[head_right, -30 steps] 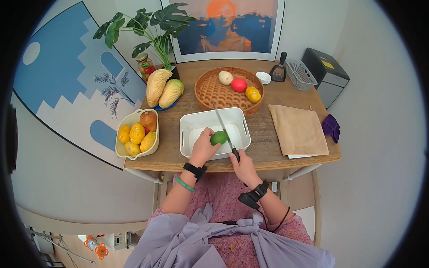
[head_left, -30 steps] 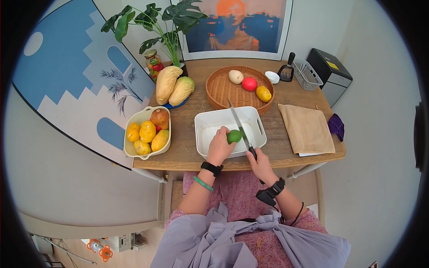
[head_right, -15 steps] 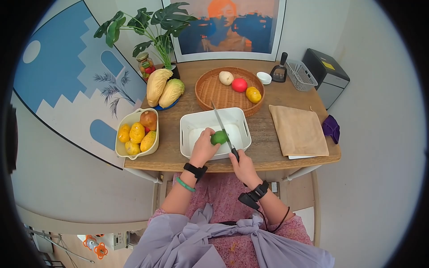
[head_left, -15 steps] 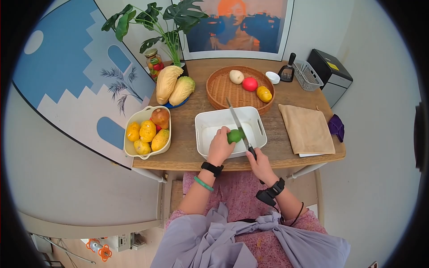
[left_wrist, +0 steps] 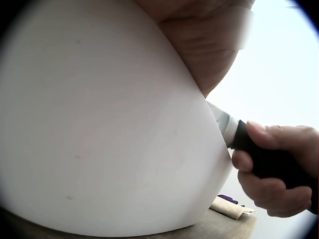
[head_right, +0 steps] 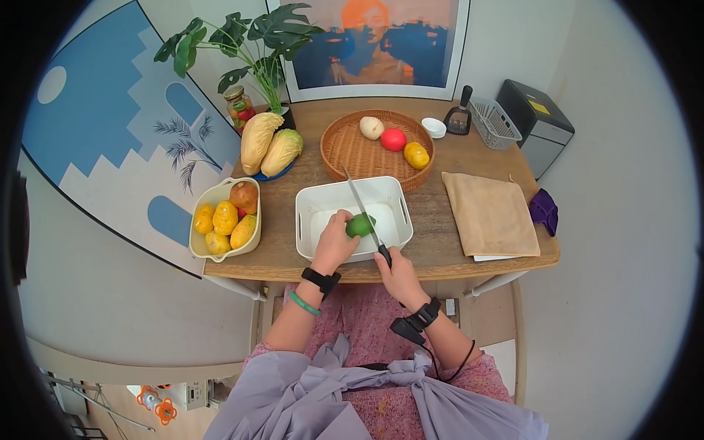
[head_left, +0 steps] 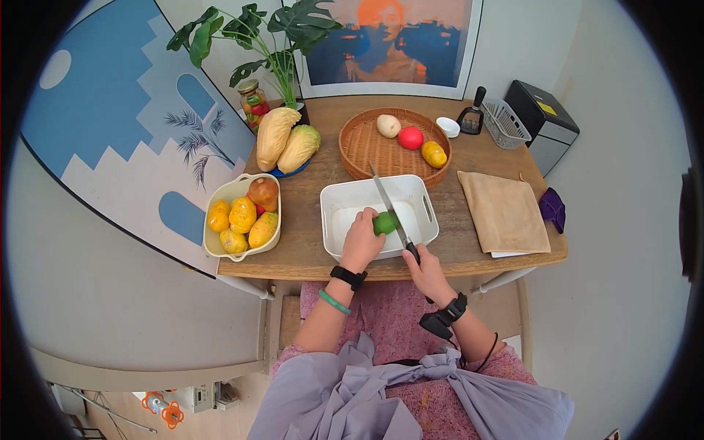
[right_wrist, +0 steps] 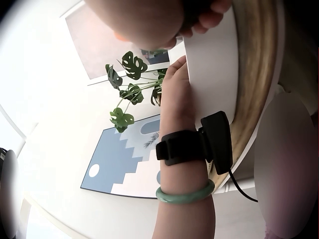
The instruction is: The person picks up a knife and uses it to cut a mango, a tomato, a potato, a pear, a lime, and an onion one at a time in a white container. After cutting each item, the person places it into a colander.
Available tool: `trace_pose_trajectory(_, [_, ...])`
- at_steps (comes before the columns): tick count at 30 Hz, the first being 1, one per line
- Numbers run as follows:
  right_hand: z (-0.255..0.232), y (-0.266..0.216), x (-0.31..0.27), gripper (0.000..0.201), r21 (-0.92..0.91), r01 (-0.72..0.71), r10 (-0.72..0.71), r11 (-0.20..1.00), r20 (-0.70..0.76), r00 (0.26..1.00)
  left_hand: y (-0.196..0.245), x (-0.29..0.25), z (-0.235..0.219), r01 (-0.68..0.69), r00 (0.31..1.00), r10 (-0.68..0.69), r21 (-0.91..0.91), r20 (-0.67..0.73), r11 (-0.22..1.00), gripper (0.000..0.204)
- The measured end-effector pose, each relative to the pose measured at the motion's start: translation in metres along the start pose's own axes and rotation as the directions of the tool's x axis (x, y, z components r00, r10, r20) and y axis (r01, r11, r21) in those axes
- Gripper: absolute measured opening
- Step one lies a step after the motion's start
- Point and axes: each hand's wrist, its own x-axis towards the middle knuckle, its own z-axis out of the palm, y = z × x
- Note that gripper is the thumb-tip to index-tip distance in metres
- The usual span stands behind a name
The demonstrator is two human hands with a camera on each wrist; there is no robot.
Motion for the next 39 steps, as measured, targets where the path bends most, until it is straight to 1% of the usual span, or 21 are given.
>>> trace_pose_trajectory(4, [0.0022, 0.0011, 0.0003, 0.035, 0.009, 0.007, -0.007, 1.000, -0.023, 1.000, -0.0002, -0.0003, 0.0005, -0.001, 1.000, 0.001, 0.003, -0.005, 1.000, 0.040])
trace_pose_trajectory(7, [-0.0003, -0.0007, -0.0008, 0.035, 0.013, -0.018, 0.018, 1.000, -0.024, 1.000, 0.0003, 0.0002, -0.0001, 0.015, 1.000, -0.015, -0.007, 0.012, 1.000, 0.040])
trace_pose_trajectory(9, [-0.0010, 0.0011, 0.0002, 0.035, -0.007, -0.013, 0.013, 1.000, 0.027, 1.000, -0.0006, 0.0004, 0.0012, 0.010, 1.000, -0.010, -0.013, 0.015, 1.000, 0.040])
trace_pose_trajectory(10, [-0.0003, 0.0007, 0.0003, 0.035, -0.007, -0.012, 0.012, 1.000, 0.027, 1.000, -0.0018, 0.0006, 0.0010, 0.008, 1.000, -0.008, -0.018, 0.014, 1.000, 0.040])
trace_pose_trajectory(12, [0.0014, 0.0006, -0.0002, 0.035, 0.017, 0.004, -0.003, 1.000, -0.020, 1.000, -0.0032, 0.0004, 0.0012, 0.010, 1.000, -0.010, -0.023, 0.012, 1.000, 0.040])
trace_pose_trajectory(13, [0.0012, 0.0011, 0.0001, 0.035, 0.017, 0.004, -0.003, 1.000, -0.018, 1.000, -0.0032, -0.0001, 0.0017, 0.011, 1.000, -0.011, -0.028, 0.013, 1.000, 0.040])
trace_pose_trajectory(15, [0.0002, 0.0025, 0.0003, 0.035, -0.031, -0.016, 0.018, 0.999, 0.055, 0.998, -0.0048, 0.0002, 0.0032, 0.007, 1.000, -0.007, -0.036, 0.011, 0.999, 0.039])
trace_pose_trajectory(16, [0.0003, 0.0024, -0.0002, 0.035, -0.030, -0.017, 0.018, 0.999, 0.052, 0.998, -0.0056, 0.0010, 0.0037, 0.002, 1.000, -0.001, -0.042, 0.005, 0.999, 0.039])
trace_pose_trajectory(17, [0.0012, 0.0018, -0.0003, 0.035, -0.002, 0.006, -0.006, 1.000, 0.021, 1.000, -0.0064, 0.0015, 0.0041, 0.000, 1.000, 0.000, -0.042, 0.005, 0.999, 0.039])
trace_pose_trajectory(18, [0.0022, 0.0011, -0.0001, 0.035, 0.026, 0.030, -0.030, 0.999, -0.010, 1.000, -0.0062, 0.0012, 0.0041, 0.006, 1.000, -0.006, -0.052, 0.005, 0.999, 0.039])
trace_pose_trajectory(20, [0.0022, -0.0001, 0.0004, 0.035, 0.020, 0.026, -0.026, 0.999, 0.003, 1.000, -0.0067, 0.0010, 0.0040, 0.015, 1.000, -0.015, -0.064, 0.004, 0.998, 0.038])
trace_pose_trajectory(22, [0.0007, -0.0007, -0.0006, 0.035, 0.015, 0.017, -0.018, 1.000, 0.009, 1.000, -0.0060, 0.0024, 0.0042, 0.061, 0.998, -0.059, -0.054, 0.029, 0.997, 0.040])
trace_pose_trajectory(24, [-0.0005, -0.0019, 0.0001, 0.035, -0.004, 0.015, -0.014, 1.000, 0.040, 0.999, -0.0041, 0.0023, 0.0034, 0.070, 0.997, -0.068, -0.054, 0.039, 0.996, 0.039])
trace_pose_trajectory(26, [0.0019, -0.0008, -0.0001, 0.035, 0.012, 0.019, -0.019, 1.000, 0.024, 1.000, -0.0050, 0.0019, 0.0027, 0.085, 0.996, -0.083, -0.052, 0.044, 0.995, 0.038])
trace_pose_trajectory(28, [0.0021, -0.0001, -0.0007, 0.035, 0.027, 0.020, -0.020, 0.999, 0.006, 1.000, -0.0070, 0.0020, 0.0053, 0.060, 0.998, -0.059, -0.047, 0.021, 0.997, 0.038])
trace_pose_trajectory(30, [0.0005, -0.0007, 0.0004, 0.036, -0.008, 0.005, -0.004, 1.000, 0.073, 0.997, -0.0076, 0.0010, 0.0059, 0.039, 0.999, -0.038, -0.058, 0.021, 0.998, 0.036])
trace_pose_trajectory(31, [0.0013, 0.0000, 0.0002, 0.036, -0.008, 0.006, -0.005, 1.000, 0.072, 0.997, -0.0077, 0.0010, 0.0051, 0.021, 1.000, -0.020, -0.068, 0.017, 0.997, 0.035])
trace_pose_trajectory(33, [0.0048, 0.0019, -0.0001, 0.036, 0.028, 0.019, -0.019, 0.999, 0.023, 1.000, -0.0052, 0.0008, 0.0031, 0.040, 0.999, -0.039, -0.065, 0.023, 0.997, 0.034])
trace_pose_trajectory(35, [0.0043, 0.0010, 0.0004, 0.036, 0.009, 0.013, -0.013, 1.000, 0.038, 0.999, -0.0050, 0.0009, 0.0025, 0.061, 0.998, -0.059, -0.065, 0.029, 0.996, 0.034])
trace_pose_trajectory(39, [0.0005, -0.0015, 0.0009, 0.036, 0.003, 0.001, -0.002, 1.000, 0.067, 0.998, -0.0076, 0.0014, 0.0055, 0.037, 0.999, -0.035, -0.063, 0.023, 0.997, 0.034])
